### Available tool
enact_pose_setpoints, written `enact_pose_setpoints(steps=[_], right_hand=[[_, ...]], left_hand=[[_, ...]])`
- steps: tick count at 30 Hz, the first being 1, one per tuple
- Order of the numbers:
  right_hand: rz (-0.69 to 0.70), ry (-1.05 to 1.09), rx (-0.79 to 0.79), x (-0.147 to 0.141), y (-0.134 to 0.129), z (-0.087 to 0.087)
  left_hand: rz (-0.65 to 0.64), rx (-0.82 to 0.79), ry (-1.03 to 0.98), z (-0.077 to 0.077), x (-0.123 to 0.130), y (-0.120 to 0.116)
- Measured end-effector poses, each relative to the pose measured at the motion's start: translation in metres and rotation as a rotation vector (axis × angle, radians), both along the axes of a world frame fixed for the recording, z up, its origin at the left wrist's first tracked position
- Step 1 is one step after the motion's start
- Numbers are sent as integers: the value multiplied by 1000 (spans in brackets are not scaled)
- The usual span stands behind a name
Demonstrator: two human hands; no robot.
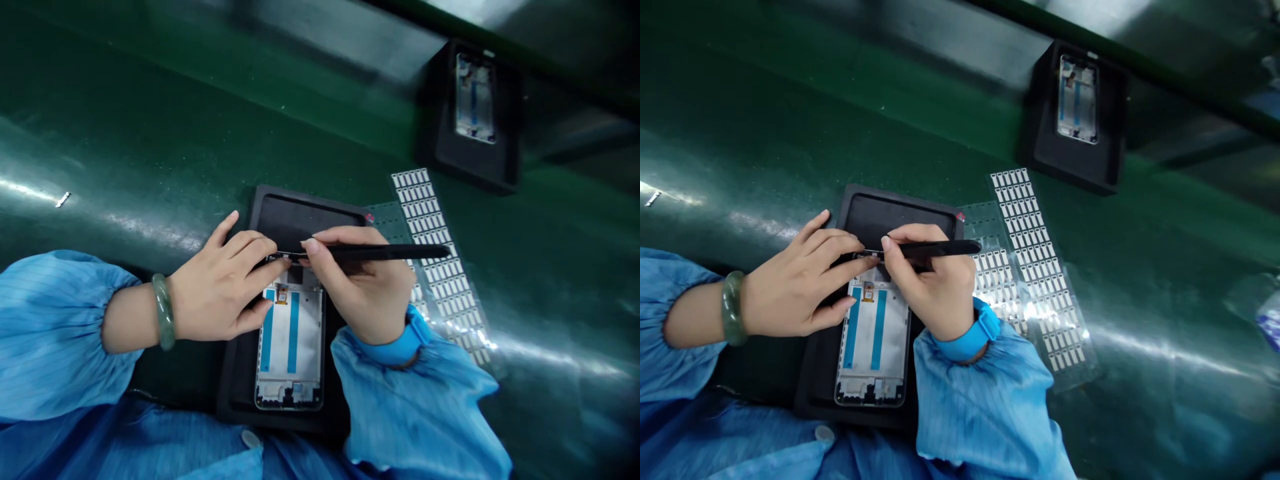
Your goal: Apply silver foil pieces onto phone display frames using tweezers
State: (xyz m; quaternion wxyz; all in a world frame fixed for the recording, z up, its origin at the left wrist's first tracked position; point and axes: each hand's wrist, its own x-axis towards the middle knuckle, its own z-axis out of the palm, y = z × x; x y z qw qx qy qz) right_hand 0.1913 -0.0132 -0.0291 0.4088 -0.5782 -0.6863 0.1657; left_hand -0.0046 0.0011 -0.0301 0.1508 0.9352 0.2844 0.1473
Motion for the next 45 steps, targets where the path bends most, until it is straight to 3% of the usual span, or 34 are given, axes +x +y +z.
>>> enact_pose_setpoints(steps=[4,10,25,45], right_hand=[[26,-72,41,0,1,0],[25,16,-4,3,1,-1],[139,10,52,3,1,1],[177,-6,28,4,-1,0]], left_hand=[[2,-2,-1,0,0,0],[3,-10,11,1,0,0],[0,1,12,1,0,0],[1,-7,11,1,1,0]])
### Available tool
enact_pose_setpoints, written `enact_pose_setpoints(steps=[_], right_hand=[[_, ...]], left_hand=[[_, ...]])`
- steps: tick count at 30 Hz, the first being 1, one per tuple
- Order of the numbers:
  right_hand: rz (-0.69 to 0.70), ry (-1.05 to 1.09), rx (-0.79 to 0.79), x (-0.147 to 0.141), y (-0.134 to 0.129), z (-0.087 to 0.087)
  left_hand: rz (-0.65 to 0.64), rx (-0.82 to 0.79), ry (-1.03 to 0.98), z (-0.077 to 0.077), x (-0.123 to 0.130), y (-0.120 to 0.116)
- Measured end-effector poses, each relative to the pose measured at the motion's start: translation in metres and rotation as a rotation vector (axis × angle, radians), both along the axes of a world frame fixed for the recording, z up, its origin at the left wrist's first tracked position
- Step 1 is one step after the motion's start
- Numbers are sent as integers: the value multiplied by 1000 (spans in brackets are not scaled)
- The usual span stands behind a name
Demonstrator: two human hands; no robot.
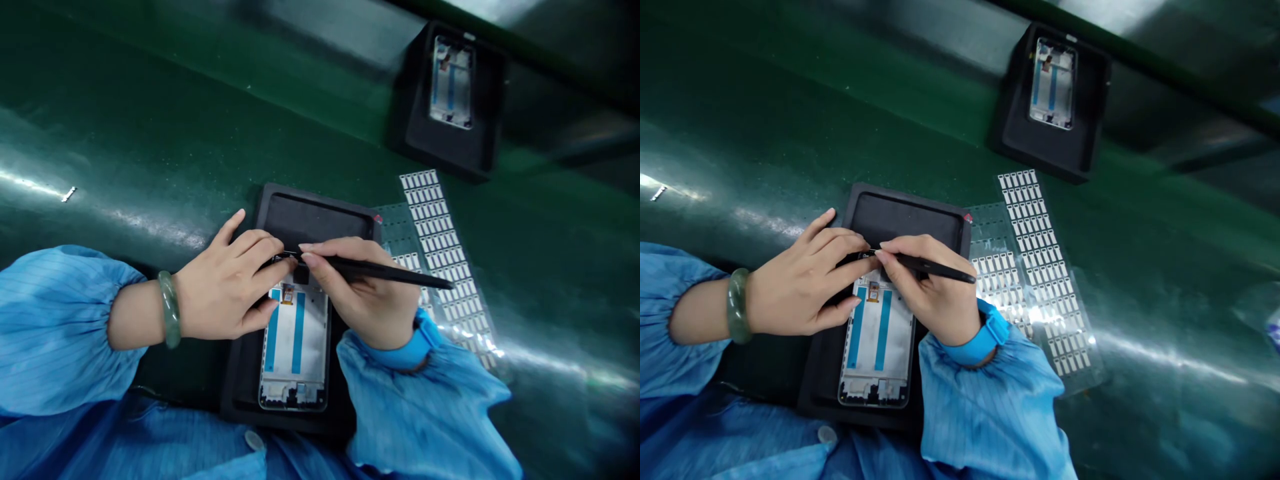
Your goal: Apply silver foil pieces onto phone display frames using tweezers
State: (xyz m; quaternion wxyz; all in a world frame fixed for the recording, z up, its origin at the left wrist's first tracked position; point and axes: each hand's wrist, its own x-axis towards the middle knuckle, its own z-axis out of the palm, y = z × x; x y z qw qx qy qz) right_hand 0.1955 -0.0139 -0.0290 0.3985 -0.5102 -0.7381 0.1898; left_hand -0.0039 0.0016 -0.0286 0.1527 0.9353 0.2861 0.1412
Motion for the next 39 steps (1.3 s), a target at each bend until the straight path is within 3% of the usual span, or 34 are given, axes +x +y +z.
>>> enact_pose_setpoints(steps=[13,17,20,39], right_hand=[[79,61,-12,1,0,0],[8,113,6,3,-1,0],[-35,101,-8,3,-2,-1],[37,-27,-6,-3,3,2]], left_hand=[[2,0,1,0,0,0],[5,4,-1,0,0,0],[5,8,2,0,0,0],[-3,5,6,0,0,0]])
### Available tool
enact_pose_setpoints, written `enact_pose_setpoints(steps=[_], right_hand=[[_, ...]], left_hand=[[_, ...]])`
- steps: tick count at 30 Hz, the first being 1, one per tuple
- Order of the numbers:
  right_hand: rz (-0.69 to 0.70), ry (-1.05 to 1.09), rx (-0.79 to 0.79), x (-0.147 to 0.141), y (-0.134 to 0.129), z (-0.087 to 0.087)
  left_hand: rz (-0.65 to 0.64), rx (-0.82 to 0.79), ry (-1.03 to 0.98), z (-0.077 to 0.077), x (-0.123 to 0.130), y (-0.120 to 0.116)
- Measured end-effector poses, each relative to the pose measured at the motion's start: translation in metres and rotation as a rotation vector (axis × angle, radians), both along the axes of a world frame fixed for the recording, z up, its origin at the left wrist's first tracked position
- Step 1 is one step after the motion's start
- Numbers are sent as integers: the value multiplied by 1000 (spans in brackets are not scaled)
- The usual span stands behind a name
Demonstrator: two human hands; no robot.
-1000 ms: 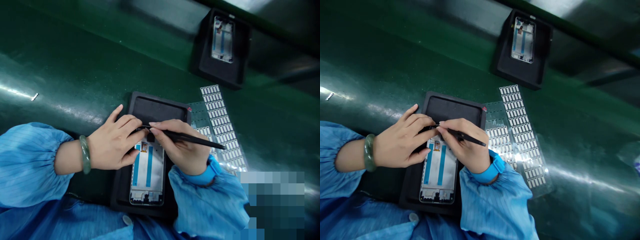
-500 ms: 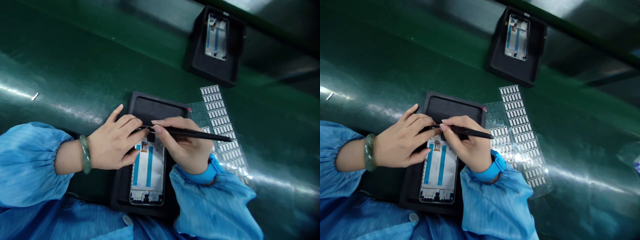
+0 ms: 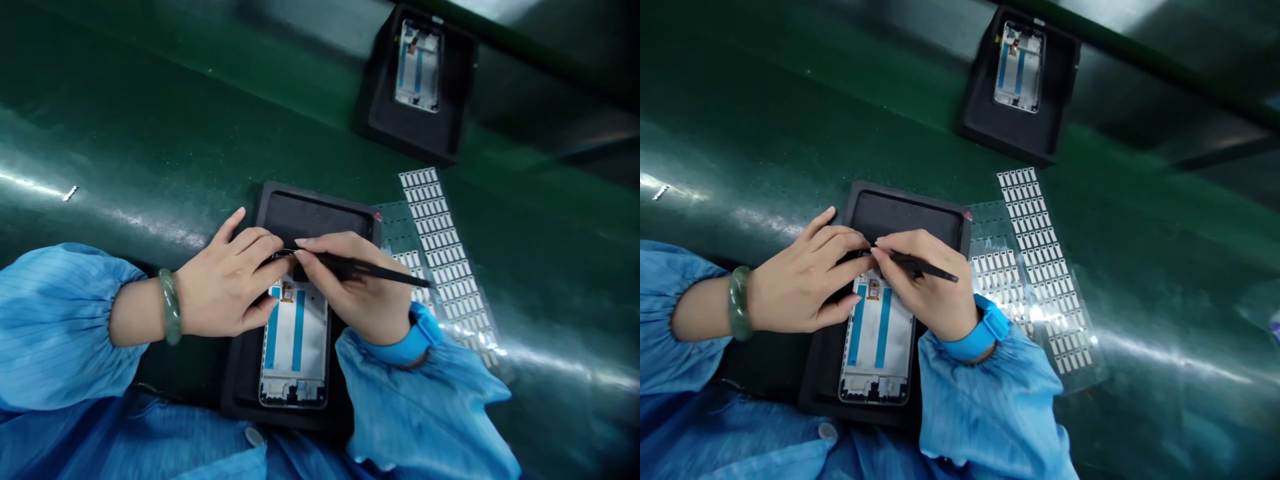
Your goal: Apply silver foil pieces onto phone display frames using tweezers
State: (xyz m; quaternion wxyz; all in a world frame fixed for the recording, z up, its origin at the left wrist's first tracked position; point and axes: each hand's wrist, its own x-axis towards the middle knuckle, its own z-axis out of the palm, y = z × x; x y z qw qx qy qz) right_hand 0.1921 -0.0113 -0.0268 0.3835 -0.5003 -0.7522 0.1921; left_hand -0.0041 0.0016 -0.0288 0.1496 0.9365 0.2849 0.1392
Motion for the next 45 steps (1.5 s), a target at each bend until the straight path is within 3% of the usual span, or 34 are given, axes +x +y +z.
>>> enact_pose_setpoints(steps=[5,15,24,31,45], right_hand=[[-51,34,7,4,-2,-2],[2,34,42,0,-2,-4],[35,-131,38,-6,7,7],[-103,11,53,0,6,0],[-135,-2,103,5,1,-3]], left_hand=[[-1,7,0,-1,0,0],[3,4,-9,0,1,0],[3,12,-5,-1,0,0],[-6,23,1,-1,-1,0],[-10,18,5,-2,-2,0]])
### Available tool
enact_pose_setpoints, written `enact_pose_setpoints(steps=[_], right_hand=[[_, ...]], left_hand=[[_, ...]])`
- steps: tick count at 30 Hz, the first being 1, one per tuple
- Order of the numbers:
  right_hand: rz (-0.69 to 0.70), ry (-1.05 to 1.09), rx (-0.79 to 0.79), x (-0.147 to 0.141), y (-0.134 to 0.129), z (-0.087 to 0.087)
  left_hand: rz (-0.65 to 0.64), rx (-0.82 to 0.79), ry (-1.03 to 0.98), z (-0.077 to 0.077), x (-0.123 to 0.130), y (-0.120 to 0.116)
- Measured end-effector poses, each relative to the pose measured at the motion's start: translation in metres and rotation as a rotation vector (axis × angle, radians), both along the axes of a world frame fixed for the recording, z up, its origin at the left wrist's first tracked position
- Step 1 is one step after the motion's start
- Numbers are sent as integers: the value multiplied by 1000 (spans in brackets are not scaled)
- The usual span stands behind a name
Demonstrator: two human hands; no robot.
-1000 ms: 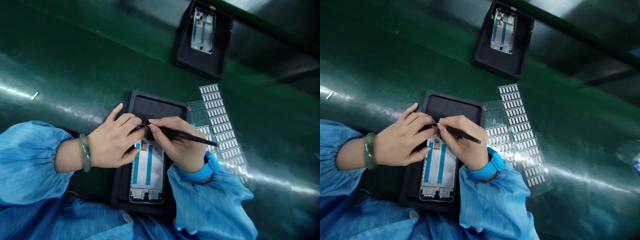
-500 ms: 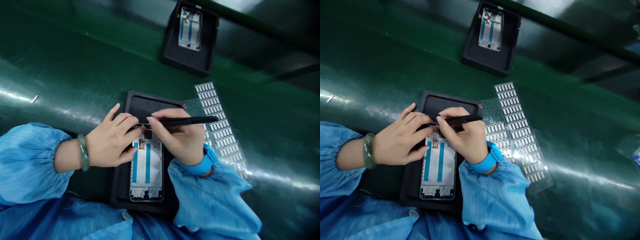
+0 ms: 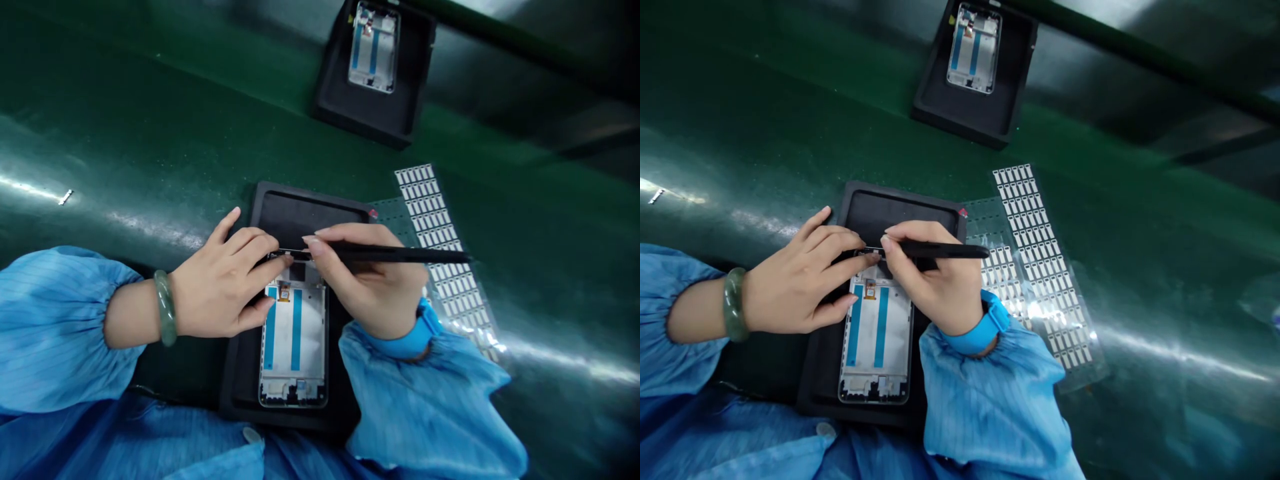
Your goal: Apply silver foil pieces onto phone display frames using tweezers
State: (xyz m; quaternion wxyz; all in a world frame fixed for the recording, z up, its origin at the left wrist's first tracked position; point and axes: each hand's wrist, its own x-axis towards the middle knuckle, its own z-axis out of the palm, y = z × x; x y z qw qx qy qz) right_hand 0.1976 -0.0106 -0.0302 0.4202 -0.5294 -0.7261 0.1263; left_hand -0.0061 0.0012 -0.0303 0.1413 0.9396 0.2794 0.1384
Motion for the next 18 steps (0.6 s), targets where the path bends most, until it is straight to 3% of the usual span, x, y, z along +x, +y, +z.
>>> enact_pose_setpoints(steps=[5,10,18], right_hand=[[11,-21,-35,0,0,0],[25,-6,-44,-1,0,1],[6,15,13,1,1,-1]], left_hand=[[7,8,-28,-1,1,3],[119,15,-126,-1,12,9],[253,64,-62,2,26,14]])
